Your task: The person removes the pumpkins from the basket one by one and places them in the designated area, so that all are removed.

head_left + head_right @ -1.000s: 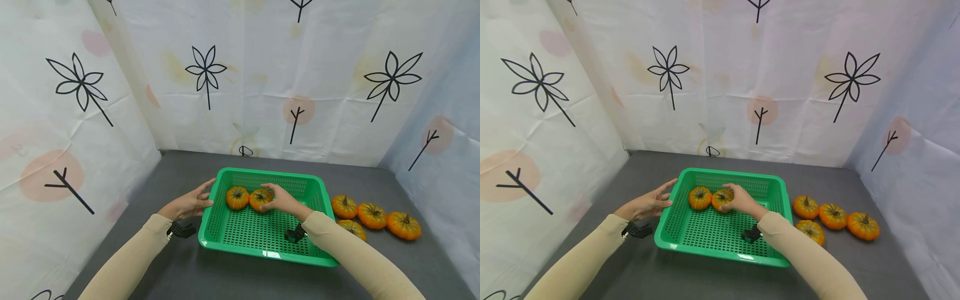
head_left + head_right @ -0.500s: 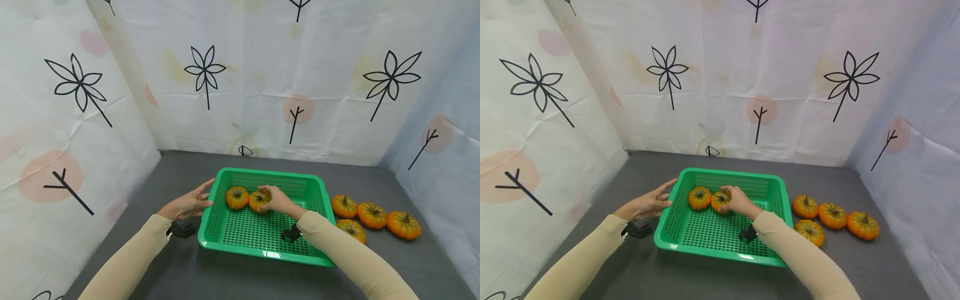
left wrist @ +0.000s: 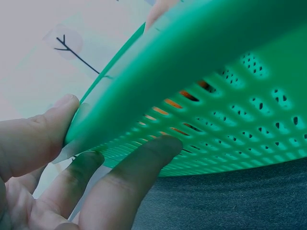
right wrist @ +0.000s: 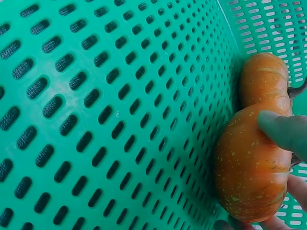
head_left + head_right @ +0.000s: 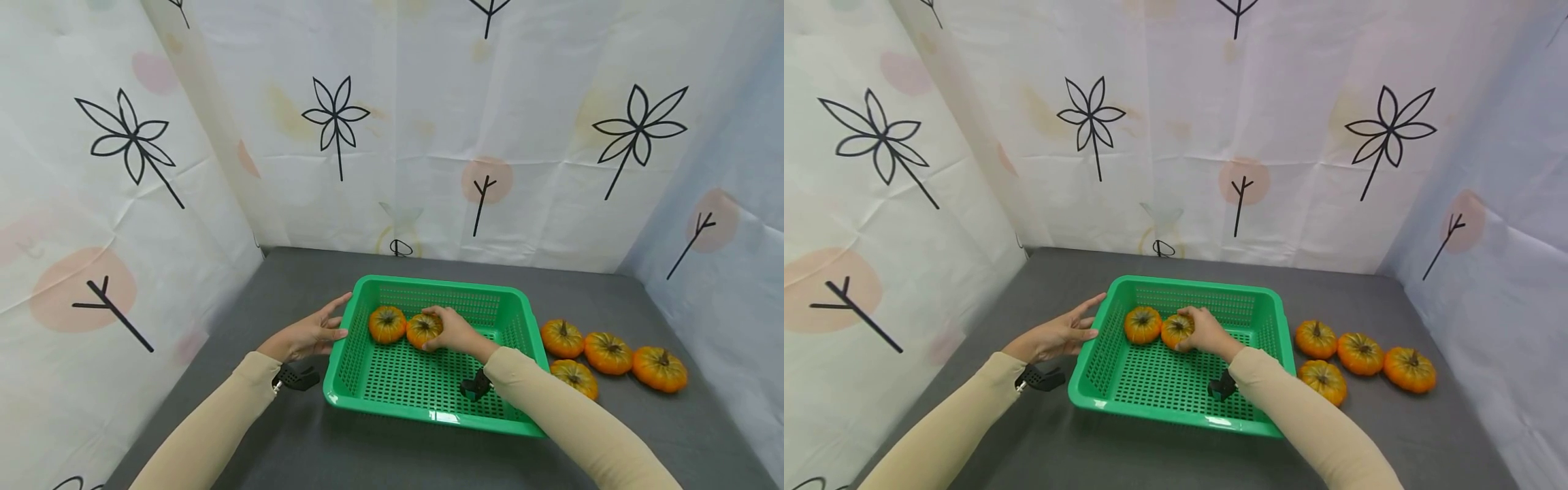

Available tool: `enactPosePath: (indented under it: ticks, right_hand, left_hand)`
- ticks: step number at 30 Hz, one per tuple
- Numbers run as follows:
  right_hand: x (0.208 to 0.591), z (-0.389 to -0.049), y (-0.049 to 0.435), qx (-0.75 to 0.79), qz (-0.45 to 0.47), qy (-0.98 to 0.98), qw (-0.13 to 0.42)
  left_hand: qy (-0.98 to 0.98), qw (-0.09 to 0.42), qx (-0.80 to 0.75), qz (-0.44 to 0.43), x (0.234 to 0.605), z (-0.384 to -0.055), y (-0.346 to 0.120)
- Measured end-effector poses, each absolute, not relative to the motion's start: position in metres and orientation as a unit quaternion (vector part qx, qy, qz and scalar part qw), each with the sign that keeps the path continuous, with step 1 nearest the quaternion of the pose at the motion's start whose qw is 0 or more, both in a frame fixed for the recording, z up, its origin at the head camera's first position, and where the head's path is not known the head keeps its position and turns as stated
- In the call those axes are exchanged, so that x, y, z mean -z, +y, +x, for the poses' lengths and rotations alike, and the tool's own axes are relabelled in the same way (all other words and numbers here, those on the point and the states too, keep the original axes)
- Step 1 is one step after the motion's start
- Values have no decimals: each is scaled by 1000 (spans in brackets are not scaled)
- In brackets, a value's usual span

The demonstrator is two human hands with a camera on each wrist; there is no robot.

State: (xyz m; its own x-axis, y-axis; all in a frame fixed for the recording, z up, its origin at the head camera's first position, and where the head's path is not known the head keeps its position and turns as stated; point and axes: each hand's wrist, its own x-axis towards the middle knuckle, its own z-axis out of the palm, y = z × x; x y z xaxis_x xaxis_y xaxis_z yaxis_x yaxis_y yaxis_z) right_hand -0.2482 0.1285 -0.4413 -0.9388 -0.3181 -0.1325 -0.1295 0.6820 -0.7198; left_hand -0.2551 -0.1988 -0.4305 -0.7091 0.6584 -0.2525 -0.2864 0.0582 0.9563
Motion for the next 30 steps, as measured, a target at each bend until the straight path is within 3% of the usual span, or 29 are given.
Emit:
enactPosePath:
  ticks: [18, 30]
  right_hand:
    - [442, -254, 135, 379, -146, 902, 146]
    - [419, -250, 139, 414, -142, 886, 151]
  left_hand:
    - [632, 353, -676, 139, 427, -254, -198]
    - [631, 355, -677, 132, 425, -252, -197]
